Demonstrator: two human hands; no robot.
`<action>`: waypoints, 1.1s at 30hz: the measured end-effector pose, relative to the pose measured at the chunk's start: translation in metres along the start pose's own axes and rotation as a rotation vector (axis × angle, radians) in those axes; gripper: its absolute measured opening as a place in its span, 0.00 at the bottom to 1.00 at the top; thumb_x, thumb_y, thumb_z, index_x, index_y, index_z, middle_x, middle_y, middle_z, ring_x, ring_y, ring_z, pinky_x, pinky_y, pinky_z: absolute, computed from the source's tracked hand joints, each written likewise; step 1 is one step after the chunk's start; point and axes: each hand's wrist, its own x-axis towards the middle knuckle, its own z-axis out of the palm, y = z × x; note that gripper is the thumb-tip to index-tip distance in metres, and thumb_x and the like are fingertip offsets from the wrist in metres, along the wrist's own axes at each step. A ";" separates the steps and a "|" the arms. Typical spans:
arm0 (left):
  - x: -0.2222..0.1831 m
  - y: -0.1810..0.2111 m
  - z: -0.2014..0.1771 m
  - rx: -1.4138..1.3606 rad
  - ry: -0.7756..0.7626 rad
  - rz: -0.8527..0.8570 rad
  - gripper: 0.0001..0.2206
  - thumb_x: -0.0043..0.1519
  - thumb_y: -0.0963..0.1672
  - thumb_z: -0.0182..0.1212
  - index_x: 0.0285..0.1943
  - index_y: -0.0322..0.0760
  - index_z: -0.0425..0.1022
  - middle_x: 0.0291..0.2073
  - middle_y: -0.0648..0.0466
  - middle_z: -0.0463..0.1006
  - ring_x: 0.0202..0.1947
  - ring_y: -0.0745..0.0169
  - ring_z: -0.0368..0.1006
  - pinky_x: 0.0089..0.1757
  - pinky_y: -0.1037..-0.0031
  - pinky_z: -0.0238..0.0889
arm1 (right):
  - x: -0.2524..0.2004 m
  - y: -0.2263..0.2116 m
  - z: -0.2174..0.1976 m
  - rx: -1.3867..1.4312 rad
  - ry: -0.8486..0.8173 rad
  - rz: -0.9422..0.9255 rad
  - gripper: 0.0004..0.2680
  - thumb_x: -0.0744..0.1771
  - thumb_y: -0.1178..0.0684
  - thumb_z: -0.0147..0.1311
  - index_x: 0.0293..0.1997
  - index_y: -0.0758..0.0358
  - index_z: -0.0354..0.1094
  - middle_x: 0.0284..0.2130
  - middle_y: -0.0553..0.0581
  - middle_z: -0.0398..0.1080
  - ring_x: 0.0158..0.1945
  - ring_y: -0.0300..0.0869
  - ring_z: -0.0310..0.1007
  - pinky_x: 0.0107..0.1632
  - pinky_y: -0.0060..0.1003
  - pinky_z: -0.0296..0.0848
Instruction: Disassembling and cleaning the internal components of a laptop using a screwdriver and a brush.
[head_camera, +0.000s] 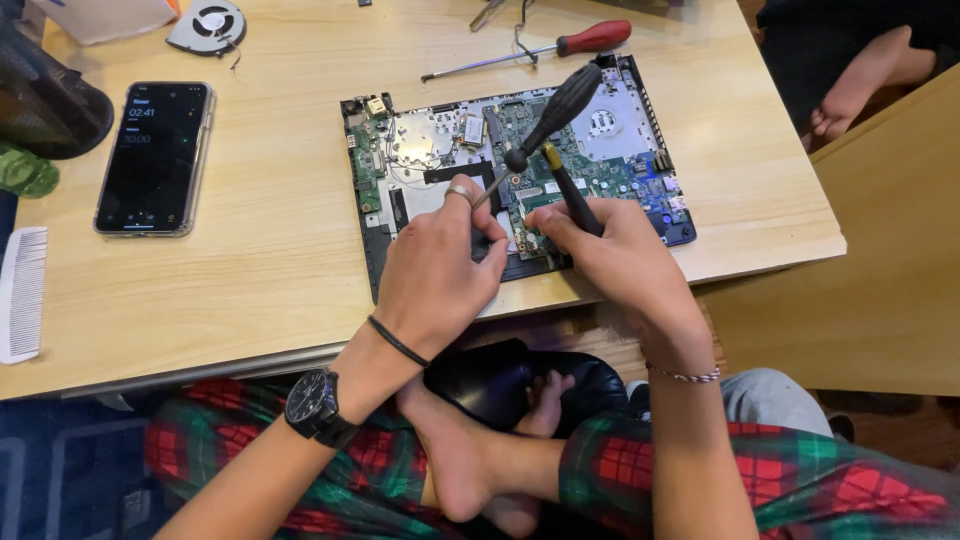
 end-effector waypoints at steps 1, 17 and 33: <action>0.000 0.003 -0.001 0.057 -0.031 -0.051 0.10 0.56 0.39 0.64 0.39 0.40 0.65 0.31 0.53 0.85 0.29 0.42 0.81 0.34 0.56 0.72 | -0.003 -0.007 -0.002 0.013 0.023 -0.016 0.11 0.67 0.46 0.57 0.27 0.60 0.76 0.15 0.52 0.60 0.25 0.39 0.62 0.33 0.33 0.57; 0.003 0.010 0.001 0.022 -0.029 -0.107 0.10 0.56 0.40 0.63 0.39 0.41 0.65 0.30 0.54 0.85 0.35 0.37 0.82 0.37 0.47 0.71 | -0.010 -0.004 -0.002 0.104 0.025 -0.015 0.13 0.68 0.48 0.58 0.22 0.61 0.69 0.09 0.54 0.57 0.18 0.38 0.59 0.27 0.31 0.53; 0.027 0.001 -0.004 0.138 -0.187 -0.099 0.08 0.54 0.40 0.61 0.40 0.41 0.67 0.25 0.56 0.82 0.34 0.38 0.80 0.36 0.46 0.72 | 0.000 0.002 0.002 0.067 0.003 -0.031 0.14 0.68 0.48 0.56 0.22 0.60 0.69 0.09 0.54 0.57 0.16 0.39 0.59 0.27 0.32 0.52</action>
